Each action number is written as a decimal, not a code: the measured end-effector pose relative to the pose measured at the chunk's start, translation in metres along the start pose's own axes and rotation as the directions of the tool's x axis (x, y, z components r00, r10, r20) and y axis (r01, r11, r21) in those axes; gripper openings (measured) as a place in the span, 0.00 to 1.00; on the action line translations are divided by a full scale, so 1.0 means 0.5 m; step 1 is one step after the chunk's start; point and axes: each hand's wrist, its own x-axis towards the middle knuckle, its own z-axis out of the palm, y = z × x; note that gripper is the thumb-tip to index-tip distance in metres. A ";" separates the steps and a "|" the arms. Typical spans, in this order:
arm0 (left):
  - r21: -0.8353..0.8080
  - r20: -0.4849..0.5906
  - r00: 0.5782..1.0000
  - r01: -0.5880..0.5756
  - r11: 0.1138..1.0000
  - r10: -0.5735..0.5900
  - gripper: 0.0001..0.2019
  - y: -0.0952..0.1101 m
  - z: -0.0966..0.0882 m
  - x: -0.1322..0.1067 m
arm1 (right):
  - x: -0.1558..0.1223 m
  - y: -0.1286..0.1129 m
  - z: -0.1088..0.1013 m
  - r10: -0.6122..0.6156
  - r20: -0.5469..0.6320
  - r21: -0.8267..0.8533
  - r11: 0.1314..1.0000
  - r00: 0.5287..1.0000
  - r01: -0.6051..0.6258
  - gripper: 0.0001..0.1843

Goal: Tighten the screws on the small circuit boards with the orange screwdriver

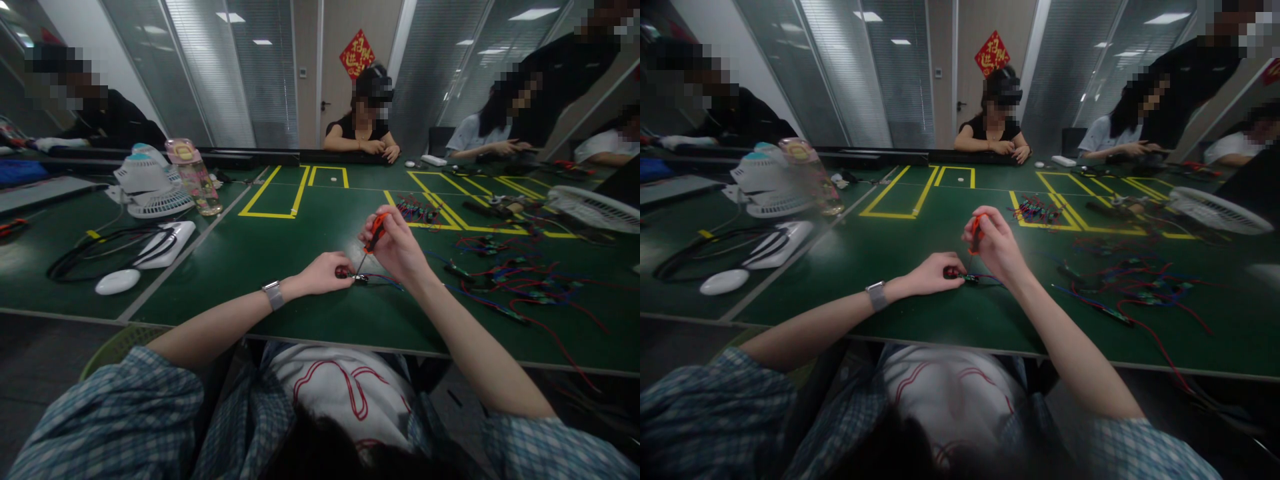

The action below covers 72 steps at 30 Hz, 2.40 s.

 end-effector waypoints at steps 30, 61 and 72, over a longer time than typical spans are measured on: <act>-0.010 -0.004 1.000 -0.009 1.000 0.009 0.03 0.000 0.000 0.001 | -0.001 0.003 0.000 -0.034 0.012 -0.009 0.999 0.999 0.035 0.14; 0.005 -0.002 1.000 -0.014 1.000 0.014 0.03 -0.007 0.003 0.001 | 0.001 0.003 -0.001 0.004 -0.007 -0.007 1.000 1.000 -0.004 0.15; -0.001 -0.004 1.000 0.005 1.000 -0.005 0.04 -0.002 0.003 0.001 | -0.001 0.006 -0.002 -0.004 0.009 -0.044 0.999 1.000 0.005 0.16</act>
